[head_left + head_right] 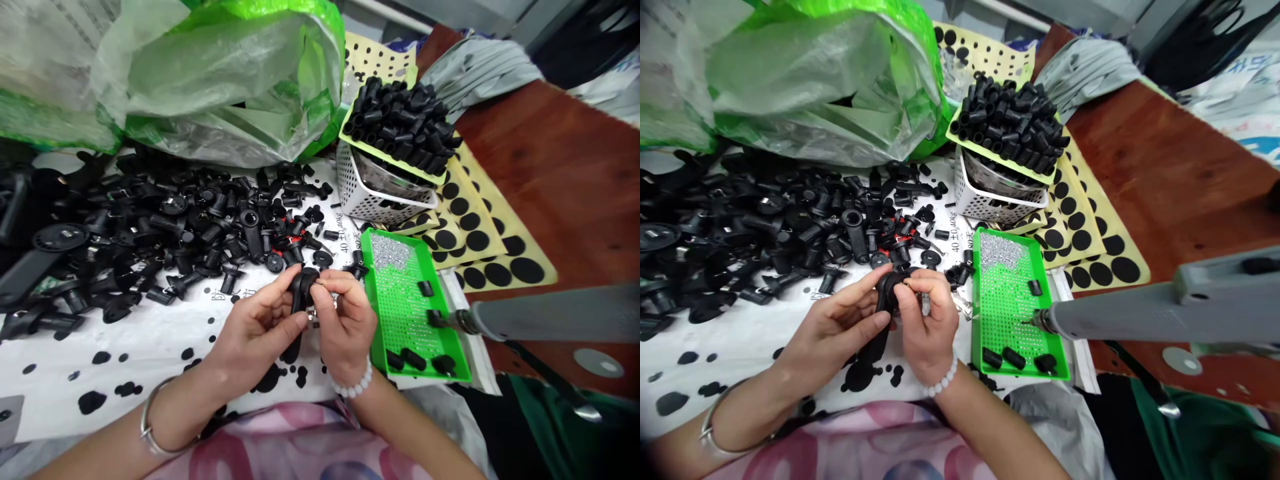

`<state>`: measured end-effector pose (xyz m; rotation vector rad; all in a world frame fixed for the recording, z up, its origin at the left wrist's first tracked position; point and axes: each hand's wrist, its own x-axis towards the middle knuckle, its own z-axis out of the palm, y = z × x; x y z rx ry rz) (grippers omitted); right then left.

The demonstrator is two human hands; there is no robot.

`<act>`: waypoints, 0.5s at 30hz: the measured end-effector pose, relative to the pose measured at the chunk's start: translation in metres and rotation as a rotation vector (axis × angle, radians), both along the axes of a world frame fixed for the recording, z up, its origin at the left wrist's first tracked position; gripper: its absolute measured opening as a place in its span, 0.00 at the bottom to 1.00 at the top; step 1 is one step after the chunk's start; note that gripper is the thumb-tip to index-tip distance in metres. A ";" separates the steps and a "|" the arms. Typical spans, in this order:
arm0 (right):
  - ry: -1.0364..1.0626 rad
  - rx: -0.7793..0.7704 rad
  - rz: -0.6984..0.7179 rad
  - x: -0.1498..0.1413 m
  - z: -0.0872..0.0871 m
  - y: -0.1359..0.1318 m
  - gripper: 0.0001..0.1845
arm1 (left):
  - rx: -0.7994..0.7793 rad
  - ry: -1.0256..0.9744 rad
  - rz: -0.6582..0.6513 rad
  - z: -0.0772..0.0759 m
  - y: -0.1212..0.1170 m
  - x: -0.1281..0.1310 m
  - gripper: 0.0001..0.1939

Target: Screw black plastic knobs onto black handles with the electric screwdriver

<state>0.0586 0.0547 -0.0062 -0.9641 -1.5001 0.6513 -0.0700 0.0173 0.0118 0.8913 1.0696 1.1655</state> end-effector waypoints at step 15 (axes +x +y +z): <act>-0.223 0.189 0.099 0.038 0.032 -0.014 0.12 | 0.038 0.107 0.048 0.006 0.004 -0.009 0.21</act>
